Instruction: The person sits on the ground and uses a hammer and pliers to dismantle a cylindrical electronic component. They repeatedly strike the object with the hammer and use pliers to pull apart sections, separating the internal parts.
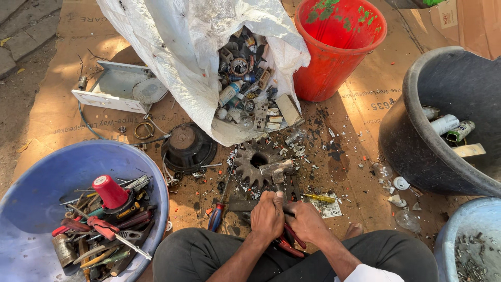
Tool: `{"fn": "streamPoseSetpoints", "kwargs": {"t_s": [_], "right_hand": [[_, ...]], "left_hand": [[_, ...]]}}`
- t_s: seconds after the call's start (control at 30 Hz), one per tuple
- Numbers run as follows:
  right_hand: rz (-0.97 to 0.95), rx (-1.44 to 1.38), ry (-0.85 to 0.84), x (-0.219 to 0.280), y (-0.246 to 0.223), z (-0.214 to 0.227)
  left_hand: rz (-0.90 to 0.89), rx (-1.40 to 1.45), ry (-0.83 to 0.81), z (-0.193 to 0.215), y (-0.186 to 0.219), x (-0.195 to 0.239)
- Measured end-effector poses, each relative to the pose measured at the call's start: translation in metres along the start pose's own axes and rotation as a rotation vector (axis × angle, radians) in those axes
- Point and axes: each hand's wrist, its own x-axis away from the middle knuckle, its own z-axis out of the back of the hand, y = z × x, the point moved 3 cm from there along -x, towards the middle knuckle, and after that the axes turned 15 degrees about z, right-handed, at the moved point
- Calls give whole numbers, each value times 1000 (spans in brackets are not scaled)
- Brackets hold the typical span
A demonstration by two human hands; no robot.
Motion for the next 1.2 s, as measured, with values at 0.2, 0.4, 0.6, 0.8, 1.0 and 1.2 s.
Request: {"fn": "streamPoseSetpoints", "kwargs": {"t_s": [0.2, 0.4, 0.6, 0.8, 1.0, 1.2], "right_hand": [[69, 105, 261, 3, -8, -18], [73, -3, 40, -2, 2, -15], [37, -204, -104, 0, 11, 2], [13, -69, -16, 1, -5, 7], [150, 70, 73, 1, -7, -6], [-47, -570, -257, 4, 11, -3]], "left_hand": [[102, -29, -100, -7, -5, -6], [47, -7, -45, -10, -12, -11], [-115, 30, -35, -3, -4, -1], [-68, 12, -36, 1, -2, 2], [26, 39, -21, -4, -8, -6], [-166, 97, -140, 4, 1, 4]]}}
